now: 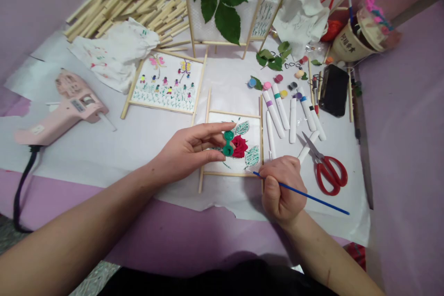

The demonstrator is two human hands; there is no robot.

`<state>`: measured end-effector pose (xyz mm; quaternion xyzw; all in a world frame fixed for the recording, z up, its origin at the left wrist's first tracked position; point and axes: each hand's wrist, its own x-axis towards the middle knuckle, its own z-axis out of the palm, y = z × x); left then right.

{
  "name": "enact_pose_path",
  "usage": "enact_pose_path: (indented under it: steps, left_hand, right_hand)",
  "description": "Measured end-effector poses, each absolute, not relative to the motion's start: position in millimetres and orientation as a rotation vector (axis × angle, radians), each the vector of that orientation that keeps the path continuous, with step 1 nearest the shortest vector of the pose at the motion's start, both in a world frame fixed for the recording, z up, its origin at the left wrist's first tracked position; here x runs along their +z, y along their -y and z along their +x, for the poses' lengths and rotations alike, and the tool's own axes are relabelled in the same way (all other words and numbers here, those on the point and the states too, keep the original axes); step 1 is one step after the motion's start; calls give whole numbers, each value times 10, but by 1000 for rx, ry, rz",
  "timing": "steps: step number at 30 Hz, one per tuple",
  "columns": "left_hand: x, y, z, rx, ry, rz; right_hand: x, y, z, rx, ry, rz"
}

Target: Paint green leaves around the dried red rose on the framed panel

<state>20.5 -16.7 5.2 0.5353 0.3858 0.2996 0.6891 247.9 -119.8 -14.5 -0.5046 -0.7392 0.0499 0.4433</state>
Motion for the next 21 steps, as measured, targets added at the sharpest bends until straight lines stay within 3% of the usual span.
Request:
enact_pose_path:
  steps: [21]
  left_hand:
    - [47,166,219,684,-830,1163]
  right_hand:
    - [-177,1218,2409,245,1780,-1222]
